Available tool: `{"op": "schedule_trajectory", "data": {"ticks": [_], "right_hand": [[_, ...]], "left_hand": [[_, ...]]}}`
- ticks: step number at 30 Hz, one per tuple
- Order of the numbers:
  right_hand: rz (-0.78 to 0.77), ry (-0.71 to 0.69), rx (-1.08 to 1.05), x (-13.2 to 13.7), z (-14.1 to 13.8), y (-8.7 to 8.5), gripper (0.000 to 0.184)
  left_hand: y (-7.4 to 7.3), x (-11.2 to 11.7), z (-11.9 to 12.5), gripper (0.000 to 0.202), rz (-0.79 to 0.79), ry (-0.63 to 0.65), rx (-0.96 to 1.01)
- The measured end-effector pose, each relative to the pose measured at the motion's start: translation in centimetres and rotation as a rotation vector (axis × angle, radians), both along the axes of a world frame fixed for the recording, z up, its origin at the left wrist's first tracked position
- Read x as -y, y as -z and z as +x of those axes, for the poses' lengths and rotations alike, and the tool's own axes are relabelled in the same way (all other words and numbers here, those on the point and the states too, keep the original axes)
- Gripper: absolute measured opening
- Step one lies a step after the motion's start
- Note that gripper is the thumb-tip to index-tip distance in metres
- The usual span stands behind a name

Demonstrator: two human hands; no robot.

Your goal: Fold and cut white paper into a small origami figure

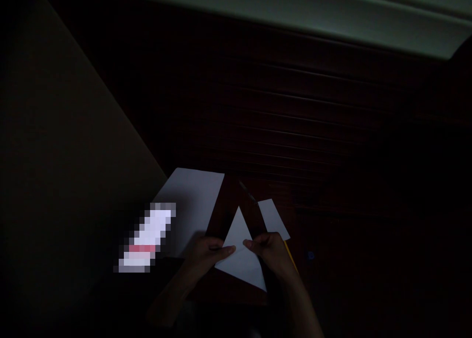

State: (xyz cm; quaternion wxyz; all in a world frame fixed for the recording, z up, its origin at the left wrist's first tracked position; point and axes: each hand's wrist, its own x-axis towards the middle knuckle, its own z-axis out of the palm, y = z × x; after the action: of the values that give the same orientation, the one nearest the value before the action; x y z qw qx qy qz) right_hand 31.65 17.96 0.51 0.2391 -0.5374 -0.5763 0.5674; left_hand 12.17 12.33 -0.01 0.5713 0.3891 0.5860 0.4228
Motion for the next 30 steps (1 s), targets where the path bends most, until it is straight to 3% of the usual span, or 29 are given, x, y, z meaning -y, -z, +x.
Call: {"op": "schedule_trajectory", "data": {"ticks": [6, 10, 21, 26, 30], "right_hand": [[-0.02, 0.006, -0.064, 0.4, -0.3, -0.2, 0.034], [-0.058, -0.065, -0.067, 0.9, -0.9, -0.8, 0.032], [-0.124, -0.241, 0.013, 1.5, -1.4, -0.8, 0.035], [-0.077, -0.257, 0.053, 1.4, -0.8, -1.1, 0.035], [-0.086, -0.272, 0.067, 1.3, -0.5, -1.1, 0.033]], "left_hand": [[-1.1, 0.2, 0.1, 0.03, 0.007, -0.03, 0.034], [-2.0, 0.1, 0.3, 0.031, 0.02, -0.017, 0.115], [-0.4, -0.2, -0.5, 0.031, -0.019, -0.214, 0.089], [-0.5, -0.2, -0.8, 0.035, -0.039, -0.282, 0.071], [-1.0, -0.1, -0.6, 0.034, -0.049, -0.265, 0.12]]}}
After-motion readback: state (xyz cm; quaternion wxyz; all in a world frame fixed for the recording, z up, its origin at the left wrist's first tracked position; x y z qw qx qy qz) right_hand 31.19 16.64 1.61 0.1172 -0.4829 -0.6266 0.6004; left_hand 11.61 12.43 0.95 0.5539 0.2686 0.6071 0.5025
